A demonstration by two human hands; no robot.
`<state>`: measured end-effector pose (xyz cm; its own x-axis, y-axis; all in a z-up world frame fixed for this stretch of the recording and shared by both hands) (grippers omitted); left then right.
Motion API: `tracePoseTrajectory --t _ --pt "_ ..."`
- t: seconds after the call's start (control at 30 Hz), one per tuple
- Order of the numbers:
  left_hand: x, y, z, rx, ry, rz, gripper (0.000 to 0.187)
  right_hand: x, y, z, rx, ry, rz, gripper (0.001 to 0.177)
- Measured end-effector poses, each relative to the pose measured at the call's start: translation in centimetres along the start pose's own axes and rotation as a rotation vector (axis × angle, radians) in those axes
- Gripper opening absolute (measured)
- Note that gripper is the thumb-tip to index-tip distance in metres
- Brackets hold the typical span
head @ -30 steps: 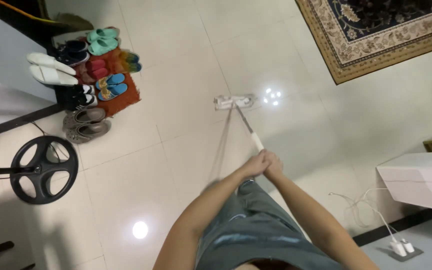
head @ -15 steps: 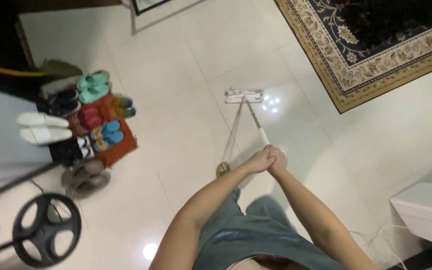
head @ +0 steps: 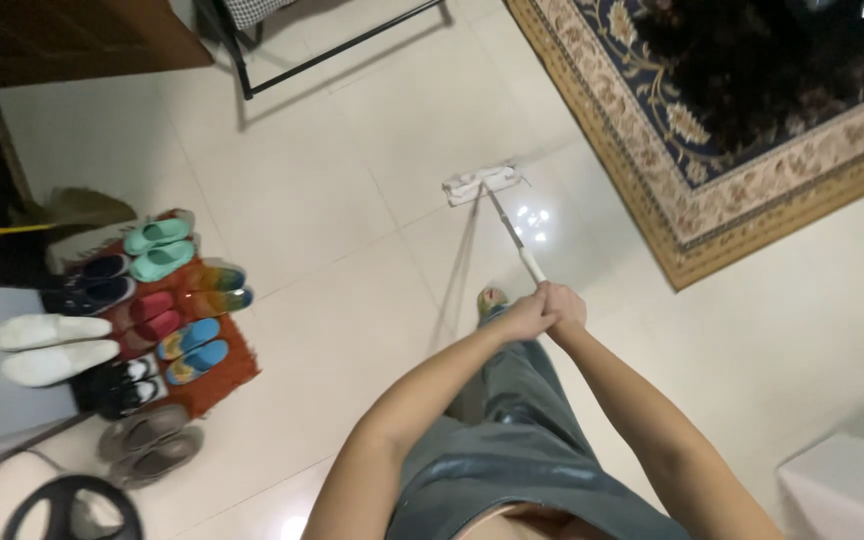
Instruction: The person is mopping and sweeping the floor around a dining table and rug.
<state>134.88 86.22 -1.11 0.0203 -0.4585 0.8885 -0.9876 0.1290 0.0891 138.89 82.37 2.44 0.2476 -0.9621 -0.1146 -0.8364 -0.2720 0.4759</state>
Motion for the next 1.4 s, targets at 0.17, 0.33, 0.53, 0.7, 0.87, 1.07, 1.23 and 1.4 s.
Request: tracePoseTrajectory --t 0.17,0.33,0.53,0.7,0.87,1.07,1.23,1.4 --pt "-1.3 -11.6 -6.0 0.059 -0.034 -0.059 0.067 -0.4 -13.4 -2.7 0.093 0.003 -0.187 0.023" --pt "1.1 -18.3 -11.6 0.128 0.013 -0.029 0.065 0.7 -20.1 3.5 -0.541 -1.165 -0.005 0.042" --pt "0.4 -26.5 -19.4 0.106 -0.091 0.143 0.052 -1.3 -34.6 5.0 -0.868 -2.032 0.329 0.049" --pt "-2.2 -31.3 -27.1 0.209 -0.078 0.303 0.052 -5.1 -43.2 1.3 -0.798 -1.705 0.367 0.038" --pt "-6.6 -33.1 -33.6 0.13 -0.031 0.116 0.049 -7.7 -51.4 -4.0 -0.867 -1.477 0.463 0.018" --pt "-12.2 -37.5 -37.3 0.235 -0.001 -0.015 0.049 -13.1 -54.6 -18.7 -0.65 -1.113 0.553 0.024" --pt "-14.9 -42.8 -40.8 0.364 -0.001 -0.05 0.048 -13.6 -67.3 -22.3 -0.661 -0.972 0.463 0.021" --pt "-15.7 -49.0 -44.4 0.338 0.003 -0.109 0.047 -16.1 -75.4 -30.3 -0.65 -0.776 0.337 0.014"
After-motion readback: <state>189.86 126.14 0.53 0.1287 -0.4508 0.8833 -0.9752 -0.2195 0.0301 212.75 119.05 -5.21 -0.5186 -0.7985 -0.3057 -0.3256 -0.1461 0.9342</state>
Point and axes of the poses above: each hand's wrist, its own y-axis away from the middle knuckle, its own z-axis out of the palm, x = y × z, the point moved 10 cm from there along -y, towards the middle knuckle, and after that the axes turned 10 degrees about z, right-handed, at the moved point
